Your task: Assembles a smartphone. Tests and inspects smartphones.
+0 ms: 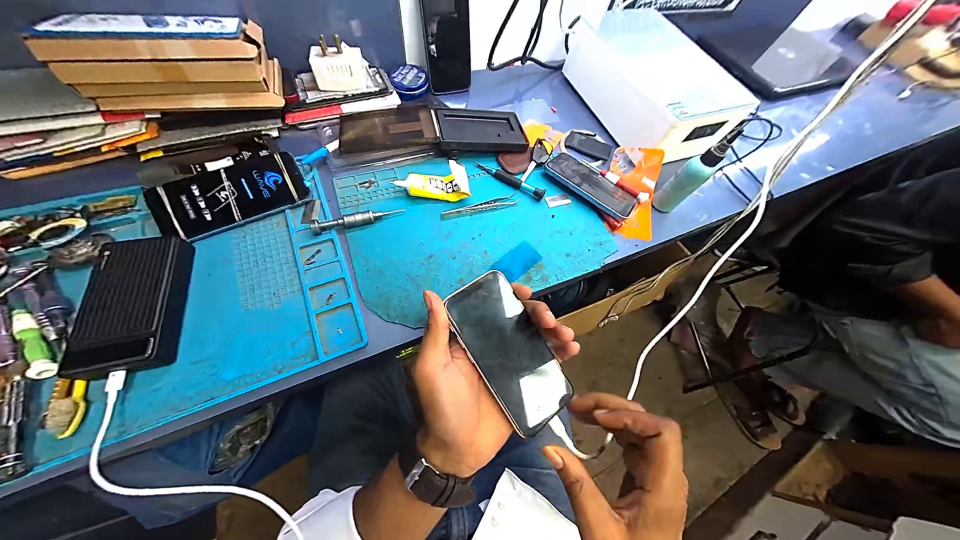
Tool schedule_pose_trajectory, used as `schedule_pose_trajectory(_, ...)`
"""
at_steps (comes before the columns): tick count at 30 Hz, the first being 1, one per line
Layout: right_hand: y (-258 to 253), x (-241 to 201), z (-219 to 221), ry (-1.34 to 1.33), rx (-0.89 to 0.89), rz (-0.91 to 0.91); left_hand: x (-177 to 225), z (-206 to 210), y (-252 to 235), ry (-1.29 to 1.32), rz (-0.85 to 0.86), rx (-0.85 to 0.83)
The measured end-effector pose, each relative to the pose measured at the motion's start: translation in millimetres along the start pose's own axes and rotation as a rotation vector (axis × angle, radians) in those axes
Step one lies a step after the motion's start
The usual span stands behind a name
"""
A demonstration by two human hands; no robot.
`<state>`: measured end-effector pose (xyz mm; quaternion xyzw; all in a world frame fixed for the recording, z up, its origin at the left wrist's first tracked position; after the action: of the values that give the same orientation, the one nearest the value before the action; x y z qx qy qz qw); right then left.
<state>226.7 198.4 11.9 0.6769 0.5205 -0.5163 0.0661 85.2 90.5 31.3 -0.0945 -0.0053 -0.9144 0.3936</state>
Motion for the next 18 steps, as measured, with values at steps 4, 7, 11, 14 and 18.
schedule_pose_trajectory(4, -11.8, -5.7, 7.5, 0.069, -0.07, 0.038, -10.1, 0.8, 4.0, -0.011, 0.004, -0.025)
schedule_pose_trajectory(7, -17.9, -6.1, 11.8, 0.099, -0.089, 0.062, -13.0, 0.4, 8.4, -0.065, -0.009, -0.017)
schedule_pose_trajectory(11, -20.3, -5.5, 12.2, 0.136, -0.071, 0.028, -8.2, -2.7, 11.0, -0.126, -0.037, -0.034)
schedule_pose_trajectory(14, -20.2, -6.0, 9.7, 0.107, -0.042, 0.043, 1.7, -5.8, 11.5, -0.213, -0.08, -0.085)
schedule_pose_trajectory(18, -21.2, -6.8, 2.1, 0.065, -0.022, 0.062, 18.4, -15.9, 16.0, -0.477, 0.009, -0.166)
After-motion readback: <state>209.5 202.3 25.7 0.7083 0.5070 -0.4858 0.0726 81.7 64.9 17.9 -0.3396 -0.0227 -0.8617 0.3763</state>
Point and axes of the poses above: each hand's wrist, its own y-axis away from the middle knuckle, its own z-axis out of the palm, x = y × z, the point moved 1 cm from there along -y, towards the middle knuckle, and after that the axes turned 5 degrees about y, right-handed, at the moved point
